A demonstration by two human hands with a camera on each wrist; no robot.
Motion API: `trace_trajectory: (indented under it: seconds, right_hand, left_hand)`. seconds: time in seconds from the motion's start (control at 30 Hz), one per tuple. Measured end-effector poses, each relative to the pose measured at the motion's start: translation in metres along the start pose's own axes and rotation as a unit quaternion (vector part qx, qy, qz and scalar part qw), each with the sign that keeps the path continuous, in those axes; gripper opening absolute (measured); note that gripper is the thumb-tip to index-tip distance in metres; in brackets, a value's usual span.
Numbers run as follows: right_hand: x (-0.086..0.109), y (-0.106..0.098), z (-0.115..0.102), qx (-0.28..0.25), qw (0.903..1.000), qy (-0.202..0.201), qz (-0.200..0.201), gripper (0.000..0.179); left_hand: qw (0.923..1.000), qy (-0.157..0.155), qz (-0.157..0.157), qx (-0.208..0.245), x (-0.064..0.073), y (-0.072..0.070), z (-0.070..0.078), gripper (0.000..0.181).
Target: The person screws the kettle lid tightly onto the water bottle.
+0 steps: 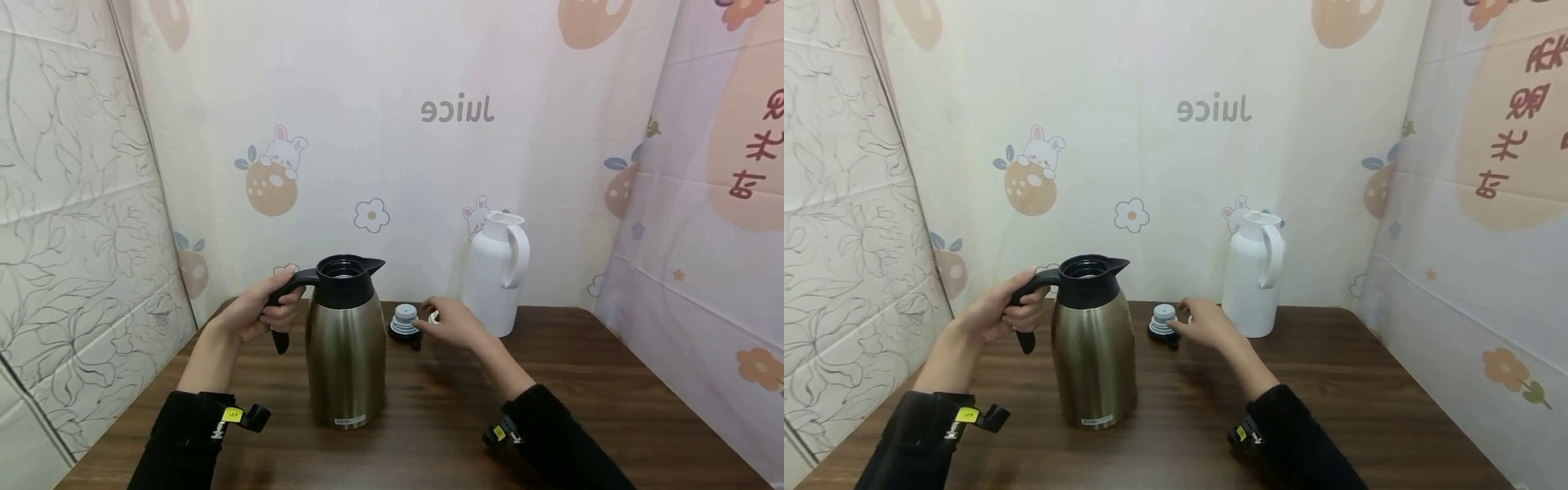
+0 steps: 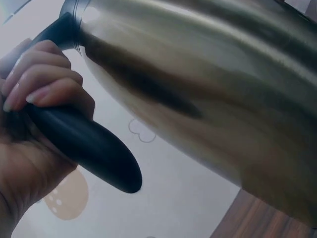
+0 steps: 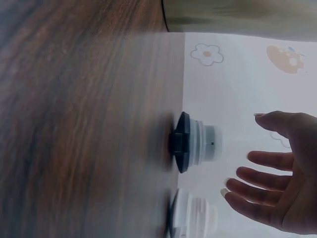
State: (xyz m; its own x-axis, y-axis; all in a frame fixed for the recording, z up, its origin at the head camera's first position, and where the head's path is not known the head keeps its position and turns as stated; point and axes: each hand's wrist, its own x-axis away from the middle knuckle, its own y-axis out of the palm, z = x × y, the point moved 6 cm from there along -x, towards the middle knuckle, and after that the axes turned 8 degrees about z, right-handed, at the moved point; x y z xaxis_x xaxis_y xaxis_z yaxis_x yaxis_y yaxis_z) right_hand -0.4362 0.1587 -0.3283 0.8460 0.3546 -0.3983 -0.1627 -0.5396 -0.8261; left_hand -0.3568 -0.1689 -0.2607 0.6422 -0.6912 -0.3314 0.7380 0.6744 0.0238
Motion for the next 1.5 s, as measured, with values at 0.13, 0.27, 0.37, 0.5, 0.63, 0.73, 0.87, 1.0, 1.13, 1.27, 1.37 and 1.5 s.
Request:
trace_trajectory:
  seconds: [0.13, 0.27, 0.37, 0.5, 0.63, 0.73, 0.87, 1.0, 1.13, 1.27, 1.37, 1.5]
  right_hand:
    - [-0.010, 0.009, 0.003, 0.018, 0.9998, 0.004, 0.005, 0.047]
    - [-0.019, 0.019, 0.007, 0.022, 0.9996, 0.017, 0.002, 0.050]
    - [-0.025, 0.027, 0.010, 0.021, 0.9995, 0.023, -0.005, 0.052]
    - [-0.030, 0.039, 0.012, 0.031, 0.9989, 0.034, -0.012, 0.054]
    - [-0.035, 0.046, 0.013, 0.039, 0.9982, 0.042, -0.016, 0.060]
    - [-0.039, 0.052, 0.013, 0.042, 0.9980, 0.041, -0.021, 0.064]
    - [-0.043, 0.060, 0.012, 0.037, 0.9985, 0.032, -0.026, 0.064]
    - [-0.045, 0.066, 0.010, 0.037, 0.9985, 0.028, -0.030, 0.059]
    - [-0.046, 0.069, 0.011, 0.048, 0.9973, 0.041, -0.037, 0.053]
    - [-0.047, 0.068, 0.012, 0.046, 0.9969, 0.048, -0.042, 0.050]
    - [-0.046, 0.066, 0.011, 0.040, 0.9972, 0.045, -0.045, 0.048]
    - [-0.042, 0.062, 0.008, 0.033, 0.9973, 0.040, -0.052, 0.047]
  left_hand:
    - [0.9998, 0.013, -0.007, 0.009, 0.001, -0.001, -0.001, 0.048]
    - [0.9991, 0.027, -0.019, 0.027, 0.002, -0.001, -0.002, 0.047]
    - [0.9983, 0.033, -0.030, 0.038, 0.002, 0.000, -0.003, 0.046]
    - [0.9977, 0.032, -0.039, 0.046, 0.004, 0.001, -0.005, 0.048]
    - [0.9983, 0.028, -0.031, 0.040, 0.005, 0.000, -0.005, 0.049]
    - [0.9988, 0.024, -0.024, 0.036, 0.005, -0.001, -0.005, 0.049]
    - [0.9989, 0.018, -0.022, 0.037, 0.005, -0.001, -0.006, 0.049]
    - [0.9986, 0.021, -0.030, 0.040, 0.004, 0.000, -0.006, 0.048]
    - [0.9983, 0.022, -0.035, 0.042, 0.003, 0.001, -0.005, 0.048]
    - [0.9984, 0.022, -0.036, 0.038, 0.001, 0.001, -0.004, 0.048]
    - [0.9985, 0.024, -0.037, 0.033, 0.001, 0.001, -0.004, 0.048]
    - [0.9985, 0.025, -0.037, 0.031, 0.001, 0.000, -0.003, 0.047]
